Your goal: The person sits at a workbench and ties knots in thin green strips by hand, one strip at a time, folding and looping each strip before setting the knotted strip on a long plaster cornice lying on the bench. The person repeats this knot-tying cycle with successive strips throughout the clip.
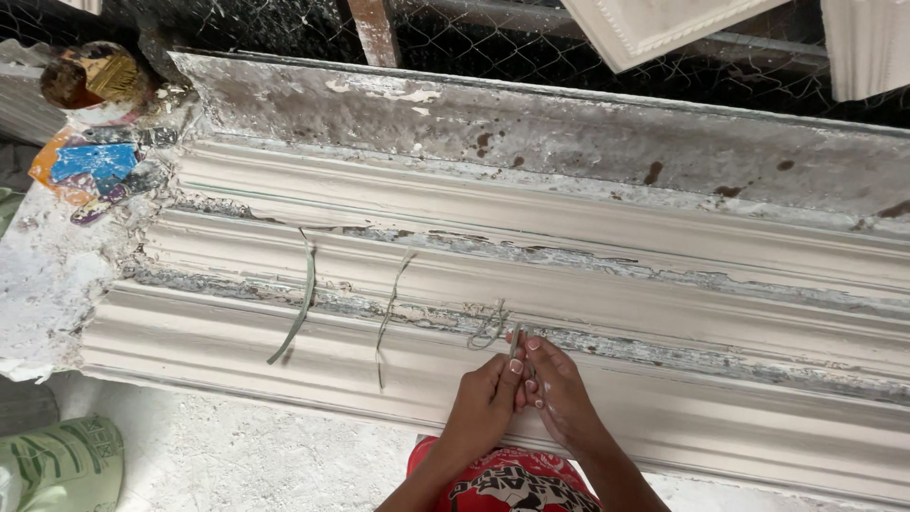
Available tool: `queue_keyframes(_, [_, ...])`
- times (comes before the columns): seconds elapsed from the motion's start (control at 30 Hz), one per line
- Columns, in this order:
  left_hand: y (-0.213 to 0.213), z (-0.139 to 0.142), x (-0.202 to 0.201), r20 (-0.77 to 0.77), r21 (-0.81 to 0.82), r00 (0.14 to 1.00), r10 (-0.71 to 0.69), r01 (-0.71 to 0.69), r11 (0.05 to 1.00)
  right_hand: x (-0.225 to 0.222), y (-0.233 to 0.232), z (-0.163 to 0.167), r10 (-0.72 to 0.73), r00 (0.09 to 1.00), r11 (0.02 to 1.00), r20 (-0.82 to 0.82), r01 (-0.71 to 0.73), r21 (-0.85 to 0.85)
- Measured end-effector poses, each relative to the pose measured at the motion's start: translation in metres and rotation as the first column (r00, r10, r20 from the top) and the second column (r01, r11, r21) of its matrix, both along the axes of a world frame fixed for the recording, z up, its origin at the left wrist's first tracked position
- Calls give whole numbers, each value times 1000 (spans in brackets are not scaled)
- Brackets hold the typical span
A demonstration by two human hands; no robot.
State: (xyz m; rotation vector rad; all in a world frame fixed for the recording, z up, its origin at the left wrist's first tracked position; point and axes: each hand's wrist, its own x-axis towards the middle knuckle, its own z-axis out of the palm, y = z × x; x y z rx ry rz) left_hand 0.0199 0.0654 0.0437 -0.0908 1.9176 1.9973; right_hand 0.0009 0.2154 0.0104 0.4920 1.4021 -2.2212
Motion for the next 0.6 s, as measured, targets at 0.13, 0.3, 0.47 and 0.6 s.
queue_keyframes(0.13, [-9,7,-5,31,90,999,12,-15,996,0,-9,3,-11,997,1000,-73,9,-24])
queue_keyframes(0.3, [-21,6,-9,38,33,999,-24,23,999,-3,-19,1,-36,998,999,-60,38,21])
queue_keyframes(0.47, [-32,21,-17,-50,-174,994,-101,91,980,-7,-24,-2,3,994,995,-107,8,98])
queue_keyframes(0.6, [-52,40,-25,-377,-501,910,-173,-43,865,-13,-20,2,144,975,930,-171,-73,361])
